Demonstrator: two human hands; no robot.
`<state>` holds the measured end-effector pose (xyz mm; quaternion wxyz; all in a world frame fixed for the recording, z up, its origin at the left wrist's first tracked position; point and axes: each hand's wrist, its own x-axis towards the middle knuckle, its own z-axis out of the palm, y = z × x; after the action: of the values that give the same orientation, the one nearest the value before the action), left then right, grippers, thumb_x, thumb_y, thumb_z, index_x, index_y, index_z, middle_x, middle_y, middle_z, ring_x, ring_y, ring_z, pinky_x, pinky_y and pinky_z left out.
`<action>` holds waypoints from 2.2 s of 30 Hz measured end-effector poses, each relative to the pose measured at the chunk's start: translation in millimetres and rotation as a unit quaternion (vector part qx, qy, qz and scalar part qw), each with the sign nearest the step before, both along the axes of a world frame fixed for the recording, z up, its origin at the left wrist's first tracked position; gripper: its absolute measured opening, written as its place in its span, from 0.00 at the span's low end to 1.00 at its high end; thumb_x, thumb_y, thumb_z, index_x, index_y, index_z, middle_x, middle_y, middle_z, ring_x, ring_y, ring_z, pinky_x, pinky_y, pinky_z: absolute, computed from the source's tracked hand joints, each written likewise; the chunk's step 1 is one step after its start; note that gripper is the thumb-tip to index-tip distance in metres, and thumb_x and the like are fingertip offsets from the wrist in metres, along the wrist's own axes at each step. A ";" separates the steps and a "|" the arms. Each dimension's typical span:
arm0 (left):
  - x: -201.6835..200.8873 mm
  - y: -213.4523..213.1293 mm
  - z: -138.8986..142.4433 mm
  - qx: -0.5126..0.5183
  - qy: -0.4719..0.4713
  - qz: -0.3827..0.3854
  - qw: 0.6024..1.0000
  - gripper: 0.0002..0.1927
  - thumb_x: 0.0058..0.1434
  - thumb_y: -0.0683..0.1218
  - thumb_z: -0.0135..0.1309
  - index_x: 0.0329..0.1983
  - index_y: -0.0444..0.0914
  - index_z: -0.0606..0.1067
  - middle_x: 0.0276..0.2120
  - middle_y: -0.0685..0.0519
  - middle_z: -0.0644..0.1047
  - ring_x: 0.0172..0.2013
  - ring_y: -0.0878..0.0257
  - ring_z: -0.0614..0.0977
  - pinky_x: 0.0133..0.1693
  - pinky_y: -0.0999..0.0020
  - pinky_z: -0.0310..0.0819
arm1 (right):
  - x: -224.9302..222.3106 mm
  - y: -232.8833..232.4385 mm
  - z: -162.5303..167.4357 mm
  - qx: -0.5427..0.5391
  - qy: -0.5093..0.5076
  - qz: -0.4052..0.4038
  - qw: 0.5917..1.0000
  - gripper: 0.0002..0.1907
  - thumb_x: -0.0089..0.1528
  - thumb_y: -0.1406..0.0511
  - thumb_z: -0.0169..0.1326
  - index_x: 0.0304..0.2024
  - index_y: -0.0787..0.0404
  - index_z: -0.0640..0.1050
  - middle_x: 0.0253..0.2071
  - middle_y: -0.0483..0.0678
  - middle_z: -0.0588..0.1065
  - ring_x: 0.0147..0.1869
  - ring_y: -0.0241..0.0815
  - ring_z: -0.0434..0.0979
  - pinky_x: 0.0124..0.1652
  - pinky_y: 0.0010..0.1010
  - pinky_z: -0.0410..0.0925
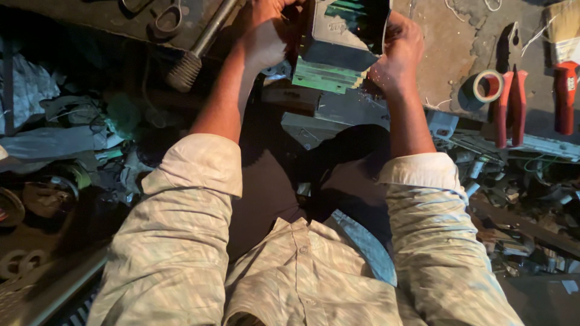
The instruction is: The person holds a metal core assembly on a cluttered workbench and winds copper wire around it by hand, guiding and pressing the wire into place with both hands throughout the clip.
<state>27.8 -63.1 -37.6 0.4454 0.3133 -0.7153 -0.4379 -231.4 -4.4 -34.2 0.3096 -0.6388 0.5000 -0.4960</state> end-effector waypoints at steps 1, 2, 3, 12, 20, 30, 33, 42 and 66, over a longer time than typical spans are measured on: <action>0.6 1.7 -1.3 0.001 -0.001 -0.001 1.000 0.08 0.66 0.36 0.60 0.47 0.38 0.81 0.38 0.53 0.84 0.37 0.67 0.84 0.38 0.72 0.77 | -1.5 1.7 0.6 -0.005 0.041 -0.015 0.999 0.09 0.62 0.67 0.69 0.42 0.65 0.83 0.37 0.42 0.80 0.43 0.29 0.78 0.45 0.23 0.71; 0.7 1.0 -2.0 0.001 0.002 -0.004 1.000 0.08 0.66 0.36 0.60 0.47 0.38 0.81 0.38 0.53 0.84 0.37 0.67 0.84 0.38 0.72 0.77 | -1.4 3.6 0.4 -0.010 0.083 -0.029 0.996 0.10 0.63 0.66 0.68 0.42 0.65 0.83 0.35 0.43 0.80 0.42 0.30 0.79 0.45 0.24 0.71; 1.3 0.9 -2.6 0.003 0.004 -0.006 1.000 0.08 0.67 0.36 0.60 0.47 0.38 0.81 0.38 0.53 0.84 0.37 0.67 0.84 0.38 0.71 0.77 | 0.2 4.7 0.0 -0.084 0.138 -0.066 0.985 0.13 0.60 0.65 0.69 0.41 0.67 0.82 0.35 0.47 0.79 0.41 0.34 0.78 0.44 0.26 0.71; -1.3 -1.6 -6.5 -0.001 0.037 -0.044 0.998 0.04 0.70 0.37 0.59 0.46 0.38 0.81 0.38 0.53 0.84 0.36 0.67 0.84 0.39 0.71 0.78 | 1.8 7.1 11.6 -0.035 0.102 -0.044 0.993 0.14 0.62 0.62 0.66 0.40 0.67 0.81 0.31 0.46 0.80 0.37 0.35 0.81 0.42 0.26 0.72; 2.9 3.4 -1.8 0.003 -0.011 0.006 1.000 0.08 0.65 0.42 0.62 0.47 0.42 0.82 0.38 0.56 0.85 0.37 0.67 0.85 0.38 0.71 0.76 | -0.6 5.4 7.9 -0.064 0.119 -0.022 0.991 0.12 0.65 0.62 0.65 0.40 0.66 0.81 0.34 0.49 0.80 0.39 0.37 0.83 0.43 0.27 0.72; 1.0 16.4 20.5 -0.006 -0.086 0.077 0.993 0.11 0.62 0.48 0.64 0.48 0.47 0.83 0.38 0.59 0.86 0.38 0.67 0.87 0.37 0.71 0.75 | 7.5 6.2 13.3 -0.029 0.079 -0.046 0.995 0.12 0.62 0.63 0.64 0.41 0.67 0.81 0.32 0.48 0.80 0.38 0.34 0.82 0.42 0.27 0.72; -1.2 18.0 22.6 -0.023 -0.093 0.105 0.990 0.11 0.62 0.50 0.66 0.47 0.46 0.83 0.38 0.59 0.86 0.37 0.68 0.87 0.37 0.71 0.75 | 9.8 6.0 14.9 -0.019 0.073 -0.055 0.996 0.11 0.63 0.64 0.64 0.41 0.66 0.82 0.33 0.46 0.81 0.39 0.32 0.82 0.42 0.25 0.73; 3.2 8.6 4.7 0.015 -0.024 0.012 1.000 0.11 0.65 0.46 0.64 0.50 0.41 0.81 0.42 0.54 0.85 0.39 0.66 0.86 0.40 0.72 0.78 | 12.4 7.2 16.1 -0.025 0.043 -0.036 0.998 0.10 0.63 0.67 0.67 0.43 0.66 0.83 0.35 0.41 0.81 0.41 0.28 0.79 0.43 0.24 0.72; 4.7 6.5 21.8 0.097 -0.063 -0.011 0.993 0.16 0.71 0.53 0.58 0.54 0.40 0.81 0.34 0.55 0.84 0.30 0.71 0.81 0.31 0.75 0.73 | 3.4 6.5 11.2 0.028 0.021 -0.009 0.999 0.15 0.59 0.73 0.53 0.48 0.67 0.82 0.37 0.41 0.81 0.42 0.27 0.77 0.44 0.22 0.70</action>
<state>32.5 -56.6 -15.8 0.3618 0.3742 -0.6995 -0.4896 -227.9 2.1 -23.1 0.3120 -0.6355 0.5257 -0.4716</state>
